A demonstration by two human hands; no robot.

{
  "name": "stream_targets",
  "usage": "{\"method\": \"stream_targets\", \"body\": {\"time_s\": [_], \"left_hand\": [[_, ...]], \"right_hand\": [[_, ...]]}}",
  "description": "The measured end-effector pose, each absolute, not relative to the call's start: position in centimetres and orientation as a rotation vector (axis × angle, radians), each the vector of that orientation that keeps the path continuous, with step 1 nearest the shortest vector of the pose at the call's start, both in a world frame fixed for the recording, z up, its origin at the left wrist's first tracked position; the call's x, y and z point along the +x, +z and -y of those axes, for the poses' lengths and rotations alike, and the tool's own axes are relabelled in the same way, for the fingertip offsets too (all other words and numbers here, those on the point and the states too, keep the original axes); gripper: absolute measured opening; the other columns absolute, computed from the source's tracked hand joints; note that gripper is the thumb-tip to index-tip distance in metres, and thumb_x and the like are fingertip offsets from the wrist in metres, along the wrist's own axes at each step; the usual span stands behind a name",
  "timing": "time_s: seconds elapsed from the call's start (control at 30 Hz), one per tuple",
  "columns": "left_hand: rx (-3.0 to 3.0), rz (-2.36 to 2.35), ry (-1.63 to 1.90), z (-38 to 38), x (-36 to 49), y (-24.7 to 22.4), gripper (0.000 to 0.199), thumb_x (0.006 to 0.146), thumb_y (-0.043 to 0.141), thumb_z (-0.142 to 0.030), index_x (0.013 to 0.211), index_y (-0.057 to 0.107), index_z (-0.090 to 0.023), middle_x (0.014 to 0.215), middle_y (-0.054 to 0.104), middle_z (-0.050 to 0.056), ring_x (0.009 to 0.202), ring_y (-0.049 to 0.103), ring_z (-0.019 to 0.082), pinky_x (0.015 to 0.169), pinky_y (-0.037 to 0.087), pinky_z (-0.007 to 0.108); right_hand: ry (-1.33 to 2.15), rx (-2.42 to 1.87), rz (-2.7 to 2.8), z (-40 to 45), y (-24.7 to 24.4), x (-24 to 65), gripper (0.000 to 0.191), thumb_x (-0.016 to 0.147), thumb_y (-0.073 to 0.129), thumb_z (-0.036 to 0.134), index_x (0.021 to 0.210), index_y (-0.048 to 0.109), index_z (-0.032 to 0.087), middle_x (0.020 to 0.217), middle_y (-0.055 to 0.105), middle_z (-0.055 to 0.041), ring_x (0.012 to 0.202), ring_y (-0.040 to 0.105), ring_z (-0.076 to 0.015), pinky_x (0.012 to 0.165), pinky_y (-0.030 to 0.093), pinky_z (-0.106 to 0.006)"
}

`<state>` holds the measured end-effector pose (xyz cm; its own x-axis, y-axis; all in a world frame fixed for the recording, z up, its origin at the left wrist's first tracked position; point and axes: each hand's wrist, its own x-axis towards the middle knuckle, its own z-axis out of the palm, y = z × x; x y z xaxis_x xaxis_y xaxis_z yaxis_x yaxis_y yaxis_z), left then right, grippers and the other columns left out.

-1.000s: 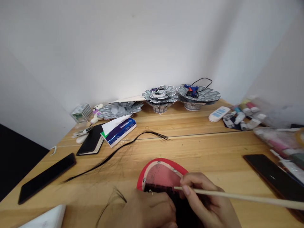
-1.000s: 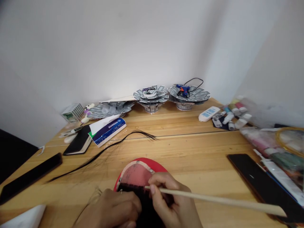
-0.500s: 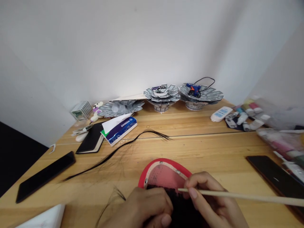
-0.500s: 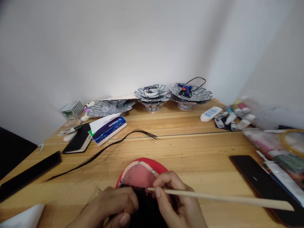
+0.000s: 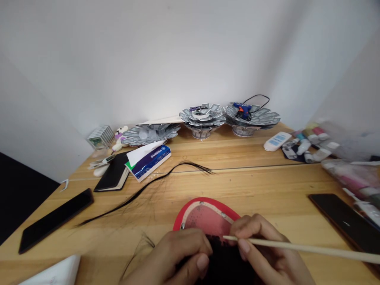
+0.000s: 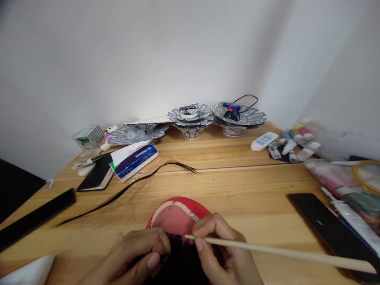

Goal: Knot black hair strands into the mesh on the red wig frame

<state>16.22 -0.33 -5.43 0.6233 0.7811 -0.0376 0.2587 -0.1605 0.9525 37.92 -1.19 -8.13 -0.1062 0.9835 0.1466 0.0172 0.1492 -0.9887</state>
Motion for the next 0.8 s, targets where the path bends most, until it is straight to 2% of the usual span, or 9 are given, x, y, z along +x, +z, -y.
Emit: {"method": "stream_targets", "body": {"time_s": [0.13,0.23,0.33,0.53,0.73,0.8], "left_hand": [[1.482,-0.956,0.601,0.3,15.9,-6.2,0.040,0.100,0.042,-0.052,0.080,0.053,-0.020,0.077,0.049,-0.001,0.070,0.043,0.012,0.067,0.034,0.023],[1.373,-0.926,0.633,0.4,15.8,-6.8,0.040,0.100,0.044,-0.052,0.080,0.053,-0.019,0.073,0.044,-0.003,0.059,0.033,0.009,0.056,0.029,0.022],[1.380,-0.957,0.619,0.5,15.8,-7.0,0.040,0.099,0.046,-0.052,0.081,0.054,-0.018,0.073,0.043,-0.003,0.057,0.032,0.009,0.050,0.024,0.022],[1.360,-0.959,0.645,0.5,16.0,-6.6,0.041,0.099,0.046,-0.054,0.083,0.058,-0.018,0.068,0.040,-0.005,0.055,0.030,0.009,0.051,0.026,0.022],[1.319,-0.890,0.712,0.3,16.3,-6.4,0.040,0.099,0.047,-0.050,0.088,0.066,-0.018,0.067,0.042,-0.005,0.055,0.032,0.009,0.055,0.029,0.022],[1.324,-0.883,0.740,0.3,16.4,-6.4,0.037,0.100,0.046,-0.048,0.095,0.069,-0.019,0.073,0.050,-0.003,0.057,0.035,0.009,0.057,0.031,0.022]], "right_hand": [[1.142,-1.027,1.421,1.0,-8.3,38.2,0.023,0.094,0.062,0.045,0.081,0.066,0.026,0.076,0.067,-0.0012,0.067,0.063,-0.0179,0.059,0.047,-0.024],[1.072,-0.984,1.483,0.8,-8.7,38.3,0.018,0.097,0.059,0.037,0.084,0.066,0.027,0.077,0.068,-0.0010,0.068,0.065,-0.0167,0.059,0.050,-0.022],[0.912,-0.892,1.591,0.5,-9.1,38.4,0.012,0.096,0.058,0.025,0.087,0.066,0.028,0.077,0.070,0.0002,0.067,0.068,-0.0147,0.059,0.053,-0.018],[0.771,-0.906,1.737,0.6,-8.5,38.7,0.026,0.085,0.059,0.004,0.089,0.064,0.029,0.083,0.072,0.0006,0.072,0.072,-0.0152,0.066,0.056,-0.019],[0.774,-0.880,1.735,0.6,-8.6,38.9,0.026,0.086,0.058,0.004,0.090,0.064,0.028,0.084,0.071,-0.0004,0.072,0.071,-0.0157,0.065,0.056,-0.021],[0.832,-0.880,1.712,0.4,-8.7,39.0,0.021,0.089,0.057,0.008,0.088,0.064,0.027,0.081,0.070,-0.0008,0.071,0.069,-0.0162,0.064,0.055,-0.022]]}}
